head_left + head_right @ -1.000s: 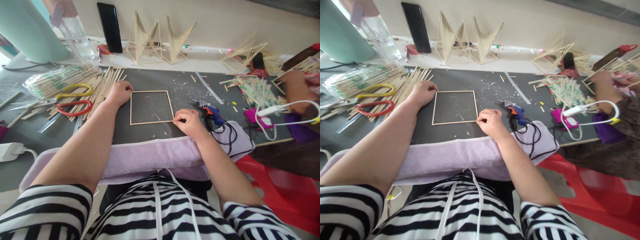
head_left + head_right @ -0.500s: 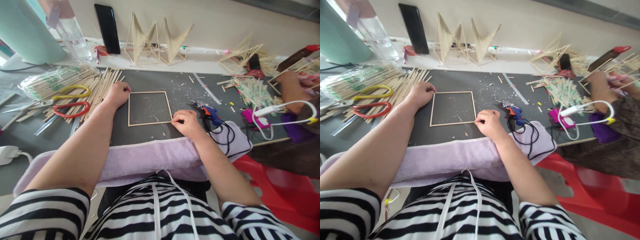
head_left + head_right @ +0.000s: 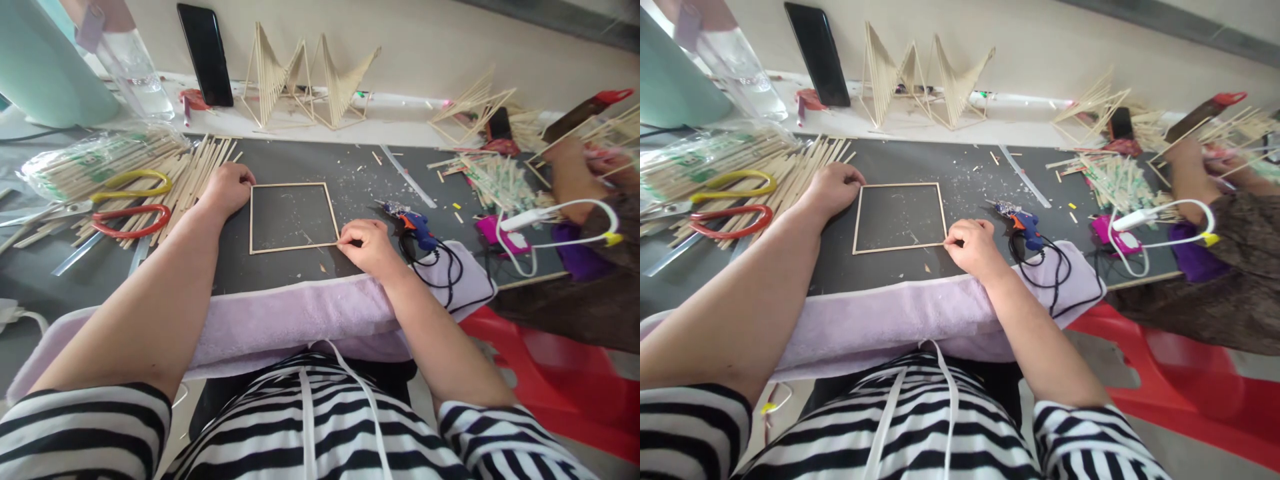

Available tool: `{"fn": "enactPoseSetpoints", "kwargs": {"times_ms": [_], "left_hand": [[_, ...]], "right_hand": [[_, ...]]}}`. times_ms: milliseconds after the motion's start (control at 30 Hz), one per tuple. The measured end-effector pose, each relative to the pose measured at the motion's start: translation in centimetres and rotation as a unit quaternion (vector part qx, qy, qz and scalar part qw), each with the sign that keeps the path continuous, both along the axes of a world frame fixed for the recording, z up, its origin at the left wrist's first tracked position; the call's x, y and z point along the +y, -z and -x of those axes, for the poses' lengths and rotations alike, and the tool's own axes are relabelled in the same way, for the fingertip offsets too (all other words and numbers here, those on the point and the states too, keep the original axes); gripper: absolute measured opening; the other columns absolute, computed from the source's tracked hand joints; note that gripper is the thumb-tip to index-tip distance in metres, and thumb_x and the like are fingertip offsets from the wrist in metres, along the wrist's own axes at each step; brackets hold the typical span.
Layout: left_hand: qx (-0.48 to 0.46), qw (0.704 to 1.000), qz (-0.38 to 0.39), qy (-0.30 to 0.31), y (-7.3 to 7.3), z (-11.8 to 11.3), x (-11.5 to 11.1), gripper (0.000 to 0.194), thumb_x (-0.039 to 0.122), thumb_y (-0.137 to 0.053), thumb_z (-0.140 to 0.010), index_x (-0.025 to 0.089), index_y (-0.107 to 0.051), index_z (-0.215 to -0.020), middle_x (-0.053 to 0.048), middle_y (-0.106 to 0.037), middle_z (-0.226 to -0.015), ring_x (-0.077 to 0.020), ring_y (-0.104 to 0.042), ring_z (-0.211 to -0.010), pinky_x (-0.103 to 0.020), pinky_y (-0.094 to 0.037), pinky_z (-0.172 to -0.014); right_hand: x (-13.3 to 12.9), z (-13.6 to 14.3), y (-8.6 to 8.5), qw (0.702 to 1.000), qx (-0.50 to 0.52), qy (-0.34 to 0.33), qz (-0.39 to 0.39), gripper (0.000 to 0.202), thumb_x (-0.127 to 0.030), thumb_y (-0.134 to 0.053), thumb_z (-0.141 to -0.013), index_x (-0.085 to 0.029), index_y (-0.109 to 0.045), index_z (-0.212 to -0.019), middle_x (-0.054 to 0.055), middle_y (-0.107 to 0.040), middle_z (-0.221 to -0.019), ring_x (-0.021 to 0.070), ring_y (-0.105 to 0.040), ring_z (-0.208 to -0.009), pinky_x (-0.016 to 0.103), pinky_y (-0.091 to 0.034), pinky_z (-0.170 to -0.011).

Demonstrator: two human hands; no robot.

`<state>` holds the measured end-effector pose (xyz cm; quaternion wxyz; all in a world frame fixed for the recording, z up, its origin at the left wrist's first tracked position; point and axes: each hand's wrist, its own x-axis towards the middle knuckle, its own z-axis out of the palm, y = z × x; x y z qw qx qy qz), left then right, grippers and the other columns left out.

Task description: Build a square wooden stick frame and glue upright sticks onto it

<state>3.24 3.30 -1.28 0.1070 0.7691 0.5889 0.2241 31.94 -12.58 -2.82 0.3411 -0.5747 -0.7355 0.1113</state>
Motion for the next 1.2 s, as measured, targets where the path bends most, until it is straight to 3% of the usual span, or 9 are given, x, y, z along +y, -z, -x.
{"fn": "enactPoseSetpoints", "kwargs": {"times_ms": [433, 733, 1200], "left_hand": [[0.012, 1.0, -0.009, 0.012, 0.2, 0.4, 0.1, 0.023, 0.019, -0.05, -0.075, 0.022, -0.071, -0.082, -0.008, -0.073, -0.098, -0.0266, -0.064, -0.104, -0.036, -0.05, -0.096], [-0.022, 1.0, -0.005, 0.017, -0.1, 0.3, -0.4, 0.018, 0.018, -0.049, -0.076, 0.024, -0.066, -0.076, -0.005, -0.07, -0.091, -0.0235, -0.063, -0.101, -0.035, -0.051, -0.097], [-0.022, 0.999, 0.0, 0.032, -0.9, 0.1, -1.2, 0.019, 0.02, -0.048, -0.084, 0.019, -0.067, -0.084, -0.008, -0.069, -0.095, -0.0241, -0.064, -0.104, -0.038, -0.051, -0.097]], "right_hand": [[-0.3, -0.1, 0.0, 1.0, -0.02, -0.017, -0.009, 0.019, -0.008, -0.066, -0.076, -0.021, -0.062, -0.062, -0.002, -0.071, -0.081, 0.016, -0.066, -0.085, 0.04, -0.028, -0.096], [-0.8, 0.1, -0.7, 0.999, -0.033, -0.017, 0.004, 0.021, -0.005, -0.061, -0.078, -0.021, -0.061, -0.065, -0.003, -0.07, -0.081, 0.0145, -0.064, -0.082, 0.041, -0.028, -0.099], [-1.2, 0.3, -1.3, 0.999, -0.031, -0.019, 0.009, 0.023, -0.004, -0.061, -0.084, -0.022, -0.063, -0.07, -0.003, -0.068, -0.083, 0.0138, -0.063, -0.08, 0.045, -0.028, -0.103]]}}
